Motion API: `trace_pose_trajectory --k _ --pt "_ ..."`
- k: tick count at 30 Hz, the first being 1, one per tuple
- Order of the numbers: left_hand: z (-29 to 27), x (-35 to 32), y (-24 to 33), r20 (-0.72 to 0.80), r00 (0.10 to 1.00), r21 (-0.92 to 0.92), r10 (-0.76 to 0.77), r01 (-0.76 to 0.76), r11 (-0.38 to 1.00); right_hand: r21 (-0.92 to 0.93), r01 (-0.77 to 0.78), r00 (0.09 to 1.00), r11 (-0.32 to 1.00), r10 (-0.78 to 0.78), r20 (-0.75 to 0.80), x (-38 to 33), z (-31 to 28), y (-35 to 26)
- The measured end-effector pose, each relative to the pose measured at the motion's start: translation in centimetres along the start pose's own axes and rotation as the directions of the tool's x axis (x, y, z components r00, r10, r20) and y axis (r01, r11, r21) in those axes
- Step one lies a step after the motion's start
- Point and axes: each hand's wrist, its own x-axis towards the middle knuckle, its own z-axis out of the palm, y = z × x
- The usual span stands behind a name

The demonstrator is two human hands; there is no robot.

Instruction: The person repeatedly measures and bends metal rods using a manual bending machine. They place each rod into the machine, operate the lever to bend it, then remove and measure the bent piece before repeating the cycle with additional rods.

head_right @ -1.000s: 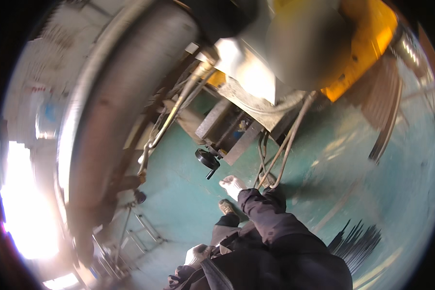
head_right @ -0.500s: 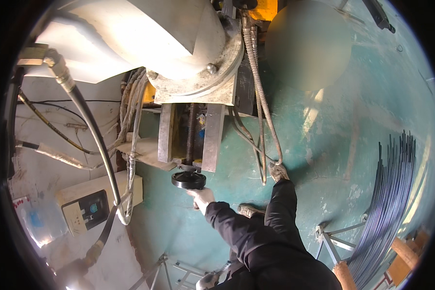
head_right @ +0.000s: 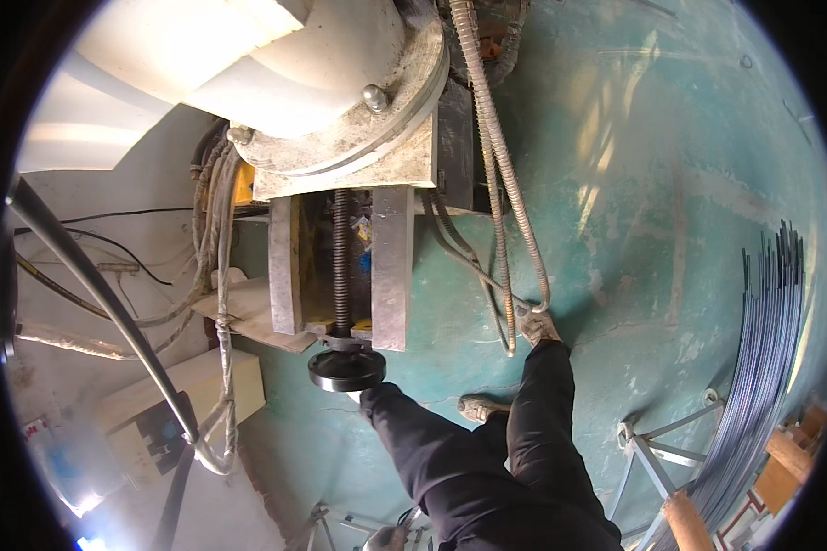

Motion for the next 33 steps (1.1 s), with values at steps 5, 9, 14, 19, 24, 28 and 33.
trace_pose_trajectory --k 5,9,14,19,24,28,33 --pt "1.6 -1.0 1.7 0.008 0.994 0.162 0.112 -0.112 0.981 -0.375 0.104 0.983 0.921 -0.153 -0.103 -7.3 -8.5 0.1" --pt "2.3 -2.9 4.3 0.135 0.991 -0.008 0.015 -0.014 1.000 0.559 -0.262 0.964 0.787 0.235 0.120 -13.2 -2.2 -3.7" --pt "2.1 -2.7 4.3 0.070 0.991 0.008 0.117 -0.117 0.993 0.604 -0.225 0.972 0.765 0.129 0.198 -9.1 6.0 -5.6" --pt "0.3 -3.2 5.0 -0.046 0.995 0.080 0.084 -0.080 0.994 0.291 -0.069 0.997 0.954 0.055 0.056 -3.6 3.6 -1.4" --pt "1.2 -5.1 12.1 0.096 0.992 0.171 0.085 -0.101 0.980 -0.845 0.534 0.828 -0.025 -0.186 0.528 -18.1 -13.9 3.4" --pt "2.6 -8.3 21.5 0.211 0.919 0.142 0.334 -0.367 0.919 -0.643 0.399 0.910 0.654 -0.194 0.367 -36.6 -26.1 -1.8" --pt "5.9 -15.4 36.7 0.144 0.733 -0.106 0.665 -0.657 0.746 -0.032 0.352 0.931 0.935 -0.353 -0.096 -49.9 -31.2 -15.7"
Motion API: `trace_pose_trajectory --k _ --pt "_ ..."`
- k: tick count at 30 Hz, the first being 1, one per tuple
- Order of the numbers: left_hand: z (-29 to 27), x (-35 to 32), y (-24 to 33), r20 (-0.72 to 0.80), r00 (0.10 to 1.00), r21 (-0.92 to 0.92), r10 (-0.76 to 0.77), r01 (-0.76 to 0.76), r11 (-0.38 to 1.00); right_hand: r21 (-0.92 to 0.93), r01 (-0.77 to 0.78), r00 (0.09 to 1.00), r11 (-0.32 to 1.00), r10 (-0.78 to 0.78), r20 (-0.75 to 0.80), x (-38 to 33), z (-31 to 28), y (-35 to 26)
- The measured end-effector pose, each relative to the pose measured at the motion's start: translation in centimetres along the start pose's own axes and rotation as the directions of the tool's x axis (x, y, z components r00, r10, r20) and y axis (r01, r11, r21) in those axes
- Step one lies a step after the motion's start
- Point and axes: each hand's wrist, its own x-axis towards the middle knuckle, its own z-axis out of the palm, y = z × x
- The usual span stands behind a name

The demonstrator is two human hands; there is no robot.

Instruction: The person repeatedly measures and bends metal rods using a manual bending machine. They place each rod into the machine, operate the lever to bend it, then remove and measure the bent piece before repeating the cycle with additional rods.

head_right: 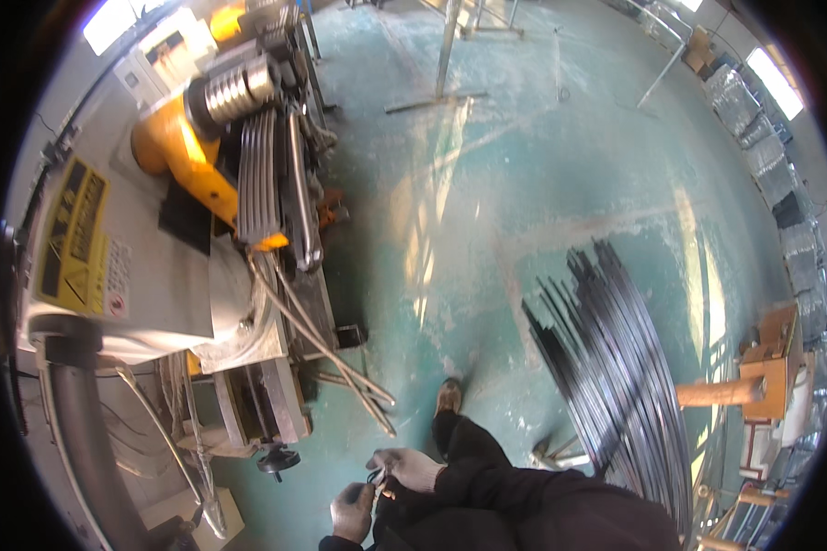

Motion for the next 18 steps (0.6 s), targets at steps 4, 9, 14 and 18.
trace_pose_trajectory --k 4,9,14,18 --pt "4.3 2.8 12.2 -0.086 0.972 0.020 0.218 -0.217 0.976 0.475 -0.039 0.976 0.879 0.135 -0.169 -3.3 -8.4 -10.4" --pt "7.4 6.4 24.4 -0.069 0.946 0.095 0.317 -0.310 0.946 -0.116 0.280 0.911 0.953 -0.302 -0.280 -5.2 -16.9 -20.6" --pt "10.4 12.2 34.9 0.035 0.931 0.178 0.364 -0.365 0.914 0.014 0.230 0.906 0.973 -0.209 -0.369 -2.5 -27.2 -28.5" --pt "11.6 19.4 40.1 0.045 0.943 0.162 0.331 -0.333 0.929 -0.103 0.445 0.787 0.890 -0.444 -0.429 2.7 -39.4 -37.7"
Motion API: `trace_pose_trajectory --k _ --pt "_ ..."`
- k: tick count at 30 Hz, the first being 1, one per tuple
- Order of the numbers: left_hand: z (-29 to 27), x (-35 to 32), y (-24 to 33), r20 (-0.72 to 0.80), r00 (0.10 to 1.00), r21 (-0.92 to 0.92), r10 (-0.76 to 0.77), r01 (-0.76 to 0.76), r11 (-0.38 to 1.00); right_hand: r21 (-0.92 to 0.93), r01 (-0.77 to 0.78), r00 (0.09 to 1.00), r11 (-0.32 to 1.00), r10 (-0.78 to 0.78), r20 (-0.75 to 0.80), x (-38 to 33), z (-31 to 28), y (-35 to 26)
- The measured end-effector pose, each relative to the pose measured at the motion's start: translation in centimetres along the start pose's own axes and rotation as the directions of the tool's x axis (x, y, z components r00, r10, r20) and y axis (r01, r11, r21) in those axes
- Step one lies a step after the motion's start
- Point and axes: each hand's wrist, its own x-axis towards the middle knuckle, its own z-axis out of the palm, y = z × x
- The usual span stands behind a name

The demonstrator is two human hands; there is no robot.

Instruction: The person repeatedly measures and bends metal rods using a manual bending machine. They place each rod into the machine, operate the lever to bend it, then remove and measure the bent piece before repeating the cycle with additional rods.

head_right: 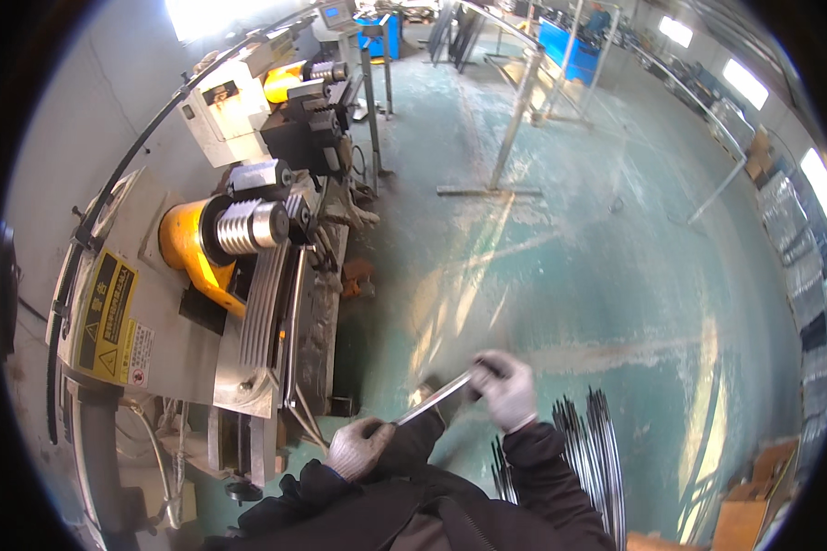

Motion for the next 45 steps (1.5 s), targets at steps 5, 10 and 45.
trace_pose_trajectory --k 5,10,45 --pt "-2.1 9.4 1.1 -0.126 0.991 -0.059 0.036 -0.043 0.997 -0.029 0.380 0.919 0.925 -0.381 -0.104 19.2 -5.5 -10.4" --pt "-3.9 12.7 4.2 -0.344 0.937 -0.202 -0.055 -0.016 0.979 0.206 0.362 0.927 0.909 -0.374 0.019 34.8 -2.9 -17.7" --pt "-12.6 39.0 34.6 -0.991 0.080 -0.039 -0.104 0.572 0.819 0.307 0.057 0.764 0.950 -0.240 0.599 89.3 31.5 -24.1"
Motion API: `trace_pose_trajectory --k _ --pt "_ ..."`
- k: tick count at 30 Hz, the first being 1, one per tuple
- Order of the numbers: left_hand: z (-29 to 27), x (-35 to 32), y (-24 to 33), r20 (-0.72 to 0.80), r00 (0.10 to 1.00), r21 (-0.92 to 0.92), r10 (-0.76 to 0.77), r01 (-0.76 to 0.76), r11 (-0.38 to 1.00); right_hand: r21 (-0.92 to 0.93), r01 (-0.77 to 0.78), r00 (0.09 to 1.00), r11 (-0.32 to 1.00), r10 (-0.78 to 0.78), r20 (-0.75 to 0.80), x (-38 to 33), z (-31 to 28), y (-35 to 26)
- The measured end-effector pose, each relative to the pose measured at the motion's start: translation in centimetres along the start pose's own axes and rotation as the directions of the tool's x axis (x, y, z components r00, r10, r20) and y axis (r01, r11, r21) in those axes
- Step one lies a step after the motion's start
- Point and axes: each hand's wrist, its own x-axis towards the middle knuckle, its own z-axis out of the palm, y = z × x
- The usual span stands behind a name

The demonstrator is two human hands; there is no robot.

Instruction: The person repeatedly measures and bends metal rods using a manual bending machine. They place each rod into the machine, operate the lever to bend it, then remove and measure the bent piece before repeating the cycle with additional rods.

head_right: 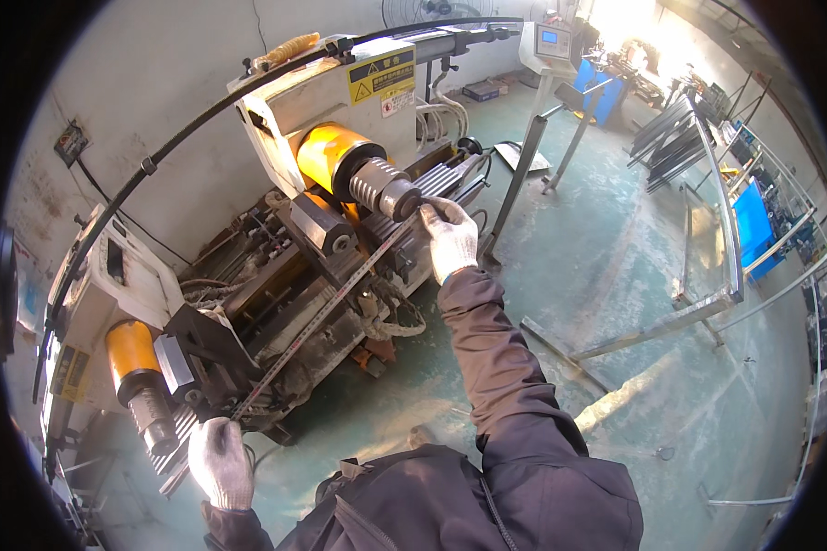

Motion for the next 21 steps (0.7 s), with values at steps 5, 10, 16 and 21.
trace_pose_trajectory --k 5,10,16,21 --pt "-0.6 0.8 0.4 -0.004 1.000 0.029 0.018 -0.018 0.999 0.006 0.015 1.000 1.000 -0.015 -0.015 0.2 0.2 0.8" --pt "-2.4 1.1 -0.2 0.023 1.000 -0.032 0.005 -0.004 0.999 -0.047 0.126 0.991 0.991 -0.128 -0.041 1.0 -0.1 1.8" --pt "-7.4 0.3 -7.1 0.000 1.000 0.121 -0.010 0.010 0.993 -0.132 0.142 0.987 0.981 -0.150 -0.056 2.5 -0.9 2.3" --pt "-11.1 -1.2 -12.3 0.091 0.986 0.120 -0.139 0.128 0.984 -0.132 0.084 0.994 0.988 -0.092 -0.056 4.2 -2.2 2.6"
